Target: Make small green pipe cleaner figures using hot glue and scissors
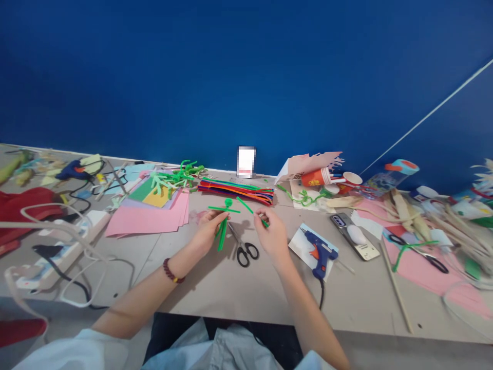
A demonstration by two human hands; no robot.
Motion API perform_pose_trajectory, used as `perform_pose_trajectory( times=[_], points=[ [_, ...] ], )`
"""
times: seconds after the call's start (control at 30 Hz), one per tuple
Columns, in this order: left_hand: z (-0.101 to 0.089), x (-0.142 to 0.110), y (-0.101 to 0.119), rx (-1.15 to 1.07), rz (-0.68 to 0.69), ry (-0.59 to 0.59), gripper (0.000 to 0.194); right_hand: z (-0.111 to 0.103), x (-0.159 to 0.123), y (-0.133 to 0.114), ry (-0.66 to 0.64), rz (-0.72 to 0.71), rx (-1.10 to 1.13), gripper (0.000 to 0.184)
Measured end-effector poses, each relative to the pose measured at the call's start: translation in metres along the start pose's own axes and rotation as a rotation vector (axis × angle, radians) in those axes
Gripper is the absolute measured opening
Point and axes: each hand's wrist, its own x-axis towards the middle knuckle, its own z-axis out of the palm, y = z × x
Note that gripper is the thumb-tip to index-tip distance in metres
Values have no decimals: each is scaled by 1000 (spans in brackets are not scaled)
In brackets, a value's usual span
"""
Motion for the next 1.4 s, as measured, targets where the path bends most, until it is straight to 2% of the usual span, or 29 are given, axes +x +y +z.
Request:
perform_pose_trajectory(
  times=[0.1, 0.2, 0.4, 0.5, 0.67, 0.83, 1.07, 1.2, 1.4],
  points=[
    [0, -1, -1, 55, 15, -35, 28, 4, -13, -13, 85, -4, 46, 21],
    [-1, -2, -2, 130, 127, -63, 24, 14, -20, -14, 116, -59, 68, 20],
    [-5, -2, 5, 537, 652, -51, 6, 27, -25, -6, 113, -150, 25, 15],
    [-6, -4, 8, 643, 788, -49, 5, 31, -28, -3, 114, -185, -22, 16],
    [-7, -5, 6, 740, 809, -22, 7, 35, -31, 0, 124, -216, -91, 16],
    [-7, -6, 5, 708, 787, -5, 10, 32, -29, 1, 138, -187, -50, 16],
    [-8, -6, 7, 837, 920, -88, 17, 29, -28, 2, 88, -150, 1, 16],
    [-9, -5, 7, 858, 987, -121, 12, 29, -28, 3, 82, -156, -14, 19],
    [-8, -8, 10, 788, 946, -119, 12, 28, -28, 1, 92, -142, 11, 19]
  ],
)
